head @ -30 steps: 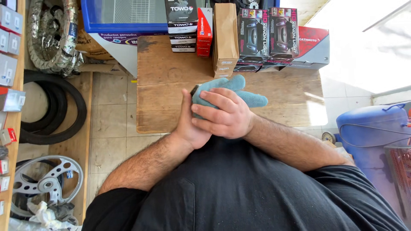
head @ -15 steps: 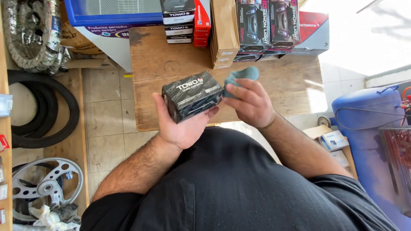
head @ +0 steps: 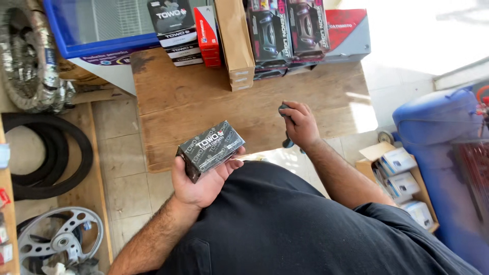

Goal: The person picks up several small boxes from a table and shelves, wipes them one by one with a cloth, and places them back onto the shelves.

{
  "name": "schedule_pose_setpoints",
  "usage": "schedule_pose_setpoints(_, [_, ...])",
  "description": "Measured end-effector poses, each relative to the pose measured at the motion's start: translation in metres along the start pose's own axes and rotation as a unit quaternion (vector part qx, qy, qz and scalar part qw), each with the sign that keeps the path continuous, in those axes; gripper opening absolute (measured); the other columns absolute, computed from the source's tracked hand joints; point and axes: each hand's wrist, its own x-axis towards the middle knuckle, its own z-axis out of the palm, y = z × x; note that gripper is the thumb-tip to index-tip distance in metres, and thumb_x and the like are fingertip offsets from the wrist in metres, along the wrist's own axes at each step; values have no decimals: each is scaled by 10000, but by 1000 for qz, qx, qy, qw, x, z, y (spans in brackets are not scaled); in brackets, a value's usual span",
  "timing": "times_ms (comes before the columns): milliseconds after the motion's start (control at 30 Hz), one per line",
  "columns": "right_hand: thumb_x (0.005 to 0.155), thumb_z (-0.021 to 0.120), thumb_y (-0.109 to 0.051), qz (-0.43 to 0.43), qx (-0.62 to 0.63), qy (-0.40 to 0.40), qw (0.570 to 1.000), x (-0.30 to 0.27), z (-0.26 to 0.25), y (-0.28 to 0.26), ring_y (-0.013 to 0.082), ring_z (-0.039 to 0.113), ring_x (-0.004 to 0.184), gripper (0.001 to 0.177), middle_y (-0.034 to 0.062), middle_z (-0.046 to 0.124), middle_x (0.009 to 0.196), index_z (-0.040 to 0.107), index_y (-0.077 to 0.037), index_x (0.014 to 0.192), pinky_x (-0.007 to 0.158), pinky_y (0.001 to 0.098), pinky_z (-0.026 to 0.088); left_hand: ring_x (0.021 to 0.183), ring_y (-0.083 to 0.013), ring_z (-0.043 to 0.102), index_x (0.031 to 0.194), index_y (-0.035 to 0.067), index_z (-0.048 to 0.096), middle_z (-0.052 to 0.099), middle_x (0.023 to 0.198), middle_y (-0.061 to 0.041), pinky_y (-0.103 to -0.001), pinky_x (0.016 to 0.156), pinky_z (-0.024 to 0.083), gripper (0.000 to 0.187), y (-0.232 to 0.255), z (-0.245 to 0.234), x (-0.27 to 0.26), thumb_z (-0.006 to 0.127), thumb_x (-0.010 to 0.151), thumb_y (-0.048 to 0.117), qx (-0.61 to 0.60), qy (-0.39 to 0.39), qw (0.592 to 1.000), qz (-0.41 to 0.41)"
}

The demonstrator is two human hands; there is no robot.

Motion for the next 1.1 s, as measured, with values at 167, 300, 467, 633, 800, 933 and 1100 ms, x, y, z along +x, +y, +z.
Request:
schedule_pose_setpoints(167, [909,690,-85,-227,-108,-46,967,20,15,57,311,670,1041,167,51,716,1203,772,-201,996,931,405,567,1309,-430,550,1492,207,482,599,1446,-95,-554,1069,424,711,-37,2,3,519,910,615,39,-9,991,128])
schedule_pose_setpoints(300, [898,713,-237,-221,-167,-170,946,-13,51,126,235,611,1237,158,-51,675,1310,768,-293,1035,988,380,522,1264,-311,596,1503,145,345,573,1461,-100,-509,981,541,842,-59,-7,-5,723,838,497,23,62,981,181])
schedule_pose_setpoints(467, [832,779,-265,-68,56,-377,922,-41,88,144,276,691,1154,249,15,753,1147,750,-222,1075,979,434,544,1211,-236,573,1543,92,297,528,1429,-140,-357,978,527,955,-70,-17,-41,810,738,48,112,150,943,274])
schedule_pose_setpoints(633, [846,821,-176,63,251,-488,833,-15,110,35,202,707,1051,379,67,760,1134,739,-138,1214,966,365,543,1023,-245,625,1510,89,286,540,1303,-240,-276,767,591,1014,-61,-4,-77,788,660,-142,167,222,888,367])
schedule_pose_setpoints(800, [768,821,-508,-49,499,-586,637,12,113,-114,380,425,1429,1087,265,424,1557,295,55,1535,1151,515,351,966,-247,641,1478,88,283,527,1224,-242,-279,713,635,1048,-54,-10,-116,852,631,-151,181,242,869,391])
schedule_pose_setpoints(933, [556,948,-625,-93,477,-648,586,-5,133,-196,358,331,1449,1489,256,328,1588,130,45,1603,1174,560,299,1206,-315,587,1475,117,207,454,1389,-264,-287,840,641,1033,-31,-12,-159,847,697,-108,218,239,865,384])
schedule_pose_setpoints(1100, [486,1069,-259,-121,442,-649,607,-41,161,-287,307,405,1426,1432,202,391,1481,220,15,1605,1140,523,403,1277,-352,534,1494,166,46,401,1459,-382,-339,966,588,1034,1,-24,-238,793,810,-42,267,196,857,396])
